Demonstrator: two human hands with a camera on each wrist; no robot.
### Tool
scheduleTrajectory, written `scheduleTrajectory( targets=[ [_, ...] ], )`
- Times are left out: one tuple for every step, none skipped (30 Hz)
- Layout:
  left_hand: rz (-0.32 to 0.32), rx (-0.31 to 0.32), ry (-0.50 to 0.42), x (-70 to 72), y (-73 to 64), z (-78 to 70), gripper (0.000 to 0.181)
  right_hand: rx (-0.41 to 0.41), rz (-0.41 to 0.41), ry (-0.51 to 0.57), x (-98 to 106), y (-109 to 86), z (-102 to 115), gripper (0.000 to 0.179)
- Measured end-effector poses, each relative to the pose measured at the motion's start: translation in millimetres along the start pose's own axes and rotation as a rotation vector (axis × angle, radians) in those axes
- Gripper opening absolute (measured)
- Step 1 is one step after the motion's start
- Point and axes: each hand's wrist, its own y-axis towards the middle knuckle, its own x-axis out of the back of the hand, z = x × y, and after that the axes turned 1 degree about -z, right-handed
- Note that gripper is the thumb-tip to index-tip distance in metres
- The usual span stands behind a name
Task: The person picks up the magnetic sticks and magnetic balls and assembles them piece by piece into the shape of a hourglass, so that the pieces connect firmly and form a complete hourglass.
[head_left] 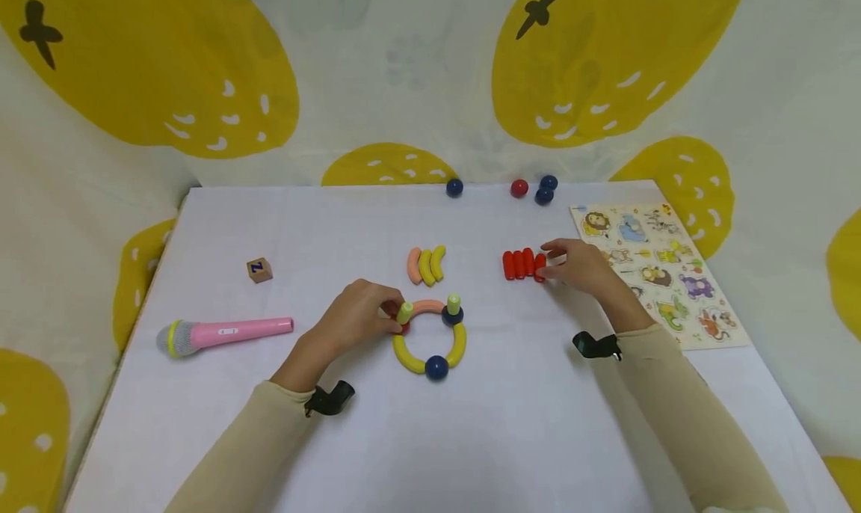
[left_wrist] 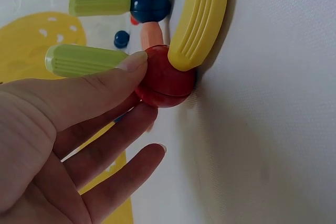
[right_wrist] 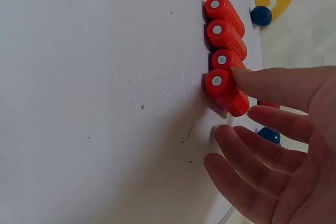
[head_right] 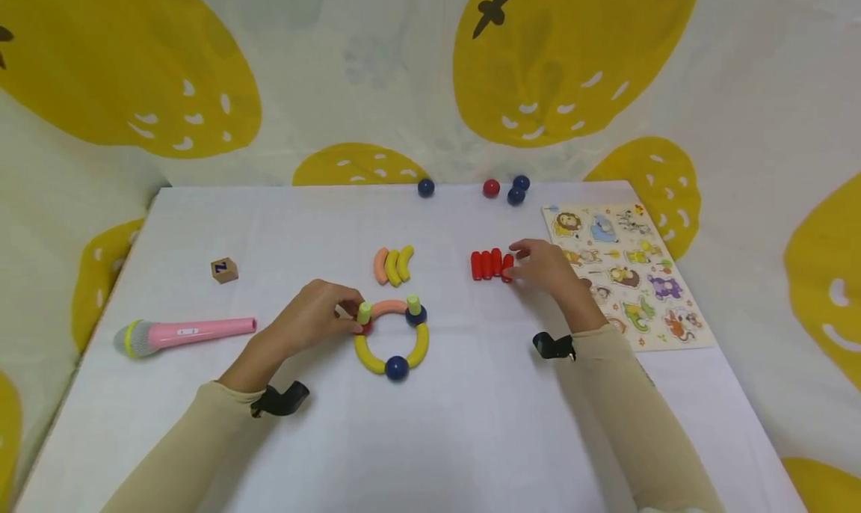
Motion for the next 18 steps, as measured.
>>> scheduleTrajectory(
  targets=[
    [-0.002,-0.002,0.000,-0.2,-0.1,0.0,0.018,0.000,0.010,-0.003,-0.2,0.0,0.6,0.055],
    [-0.004,-0.004,0.001,-0.4,-0.1,-0.1,0.019,-0.001,0.017,-0.003,-0.3,-0.5,1.2,0.054],
    [-0.006,-0.004,0.001,-0.4,-0.1,-0.3,0.019,-0.003,0.022,-0.002,-0.4,-1.4,1.5,0.053],
    [-0.007,-0.005,0.001,-0.4,-0.1,-0.2,0.019,-0.007,0.028,0.006,-0.5,-2.8,1.8,0.053],
    [-0.008,-0.006,-0.001,-0.5,0.1,-0.4,0.019,-0.010,0.032,0.008,-0.9,-4.4,1.3,0.051],
    [-0.007,-0.005,-0.002,-0.5,0.2,-0.5,0.019,-0.014,0.036,0.013,-1.2,-6.5,0.5,0.050],
    [-0.006,-0.005,-0.001,-0.5,0.5,-0.5,0.019,-0.021,0.039,0.022,-1.8,-8.9,-0.6,0.049],
    [-0.005,-0.005,0.000,-0.4,0.6,-0.4,0.020,-0.026,0.041,0.030,-2.5,-12.0,-1.8,0.048],
    [-0.004,-0.006,0.002,-0.3,0.6,-0.2,0.020,-0.031,0.040,0.035,-3.7,-15.0,-3.3,0.047],
    [-0.003,-0.010,0.006,-0.3,0.9,0.3,0.019,-0.030,0.037,0.038,-5.0,-18.5,-4.7,0.046],
    [-0.003,-0.013,0.010,-0.2,1.1,0.7,0.019,-0.028,0.030,0.036,-6.8,-22.0,-6.1,0.044],
    [-0.002,-0.017,0.017,0.0,1.3,1.2,0.019,-0.021,0.022,0.034,-8.7,-25.7,-7.0,0.043],
    [-0.003,-0.021,0.020,0.1,1.4,1.9,0.018,-0.012,0.010,0.028,-11.2,-29.4,-7.6,0.041],
    [-0.004,-0.026,0.022,0.2,1.6,2.0,0.018,0.002,-0.003,0.022,-13.3,-34.0,-7.8,0.040],
    [-0.004,-0.030,0.023,0.5,1.7,2.2,0.017,0.020,-0.011,0.014,-15.6,-38.6,-7.7,0.039],
    [-0.005,-0.034,0.023,0.7,1.8,2.4,0.016,0.040,-0.016,0.009,-18.2,-43.6,-6.6,0.038],
    [-0.005,-0.037,0.024,1.1,1.7,2.5,0.016,0.058,-0.018,0.007,-20.9,-48.5,-4.7,0.037],
    [-0.005,-0.039,0.023,1.5,1.7,2.6,0.016,0.083,-0.021,0.005,-23.7,-53.6,-1.9,0.036]
  ],
)
